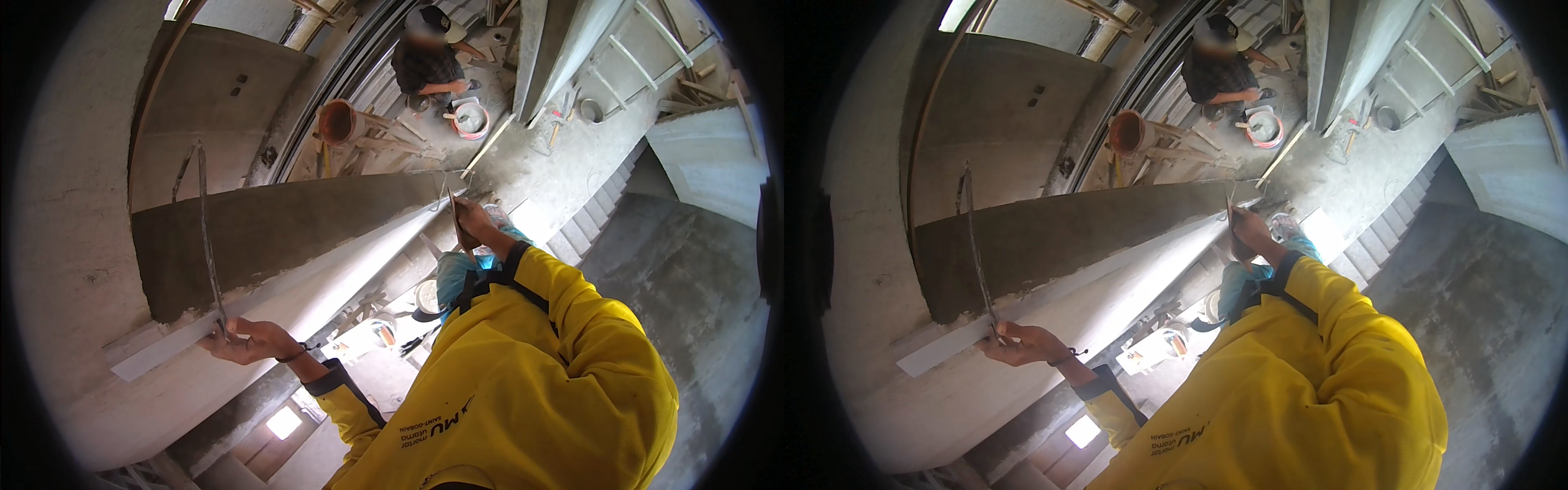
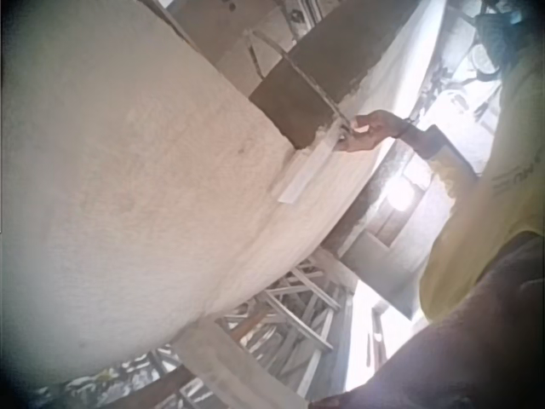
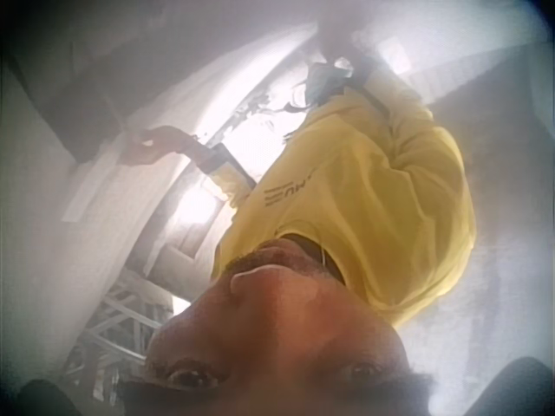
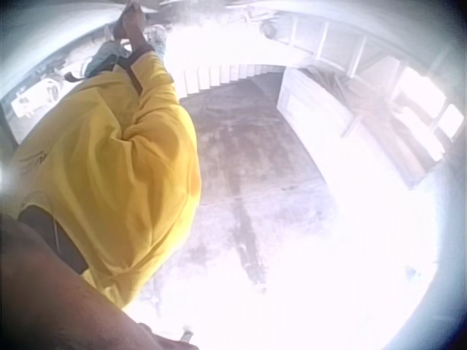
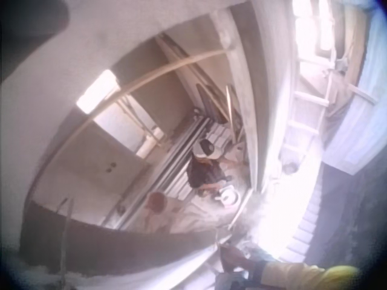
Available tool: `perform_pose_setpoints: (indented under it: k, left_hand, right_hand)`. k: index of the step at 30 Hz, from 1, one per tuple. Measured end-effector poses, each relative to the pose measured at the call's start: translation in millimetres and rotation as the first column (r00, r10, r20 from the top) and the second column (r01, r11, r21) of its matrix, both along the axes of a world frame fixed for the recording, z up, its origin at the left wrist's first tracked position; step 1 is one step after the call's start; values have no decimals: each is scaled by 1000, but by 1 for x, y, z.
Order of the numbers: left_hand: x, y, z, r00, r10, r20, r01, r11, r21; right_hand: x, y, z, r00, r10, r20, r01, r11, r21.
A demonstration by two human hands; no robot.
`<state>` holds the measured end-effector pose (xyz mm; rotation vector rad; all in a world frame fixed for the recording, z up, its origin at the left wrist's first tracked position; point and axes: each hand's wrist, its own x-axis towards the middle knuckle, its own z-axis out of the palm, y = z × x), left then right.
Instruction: The person applies plaster to a ceiling using a trowel and a hawk. They repeatedly scoop plaster from the hawk and spread it onto the ceiling surface, smoothing it with the trowel. Another person is visible in the background working on a separate task.
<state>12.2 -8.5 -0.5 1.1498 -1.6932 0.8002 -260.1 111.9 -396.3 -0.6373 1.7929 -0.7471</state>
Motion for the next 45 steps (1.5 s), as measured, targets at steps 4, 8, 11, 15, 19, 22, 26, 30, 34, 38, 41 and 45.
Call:
perform_pose_setpoints:
  k: [4,8,11,15,19,22,26,30,34,38,41,45]
  left_hand:
    - [5,0,-3,1000,12,1,-12,1000,14]
    - [4,1,0,1000,4,26,-4,1000,1]
    - [-2,1,2,1000,-9,30,9,1000,1]
    - [-4,1,3,999,-45,15,46,999,-25]
    - [-7,-2,0,999,-40,8,40,999,-4]
    - [2,1,2,999,-28,22,28,999,-23]
    - [-4,0,1,999,-47,-8,47,999,-10]
    - [-4,-1,0,999,-13,43,13,1000,-17]
    - [0,1,-1,1000,1,21,-1,1000,-7]
    - [2,-1,-1,999,4,49,-3,1000,-18]
    - [2,-1,-2,998,12,69,-11,1000,-15]
    - [1,0,0,998,1,62,0,1000,-12]
  right_hand:
    - [-2,9,-10,999,-9,-42,8,1000,-22]
    - [-9,8,4,1000,8,-10,-8,999,38]
    - [-7,10,-23,998,22,-56,-21,1000,12]
    - [-4,10,-49,988,63,-143,-70,996,-49]
    - [-2,27,-99,962,115,-247,-144,984,-101]
    - [-3,16,-45,999,29,-44,-30,999,-15]
    - [-13,20,-22,997,-67,33,65,996,68]
    - [-10,25,-58,992,-121,32,120,992,41]
    - [-8,21,-54,985,-144,99,135,987,88]
    - [-9,22,-56,988,-135,68,130,988,80]
    - [-11,26,-61,989,-138,46,135,989,68]
    - [-13,24,-46,991,-119,63,111,987,116]
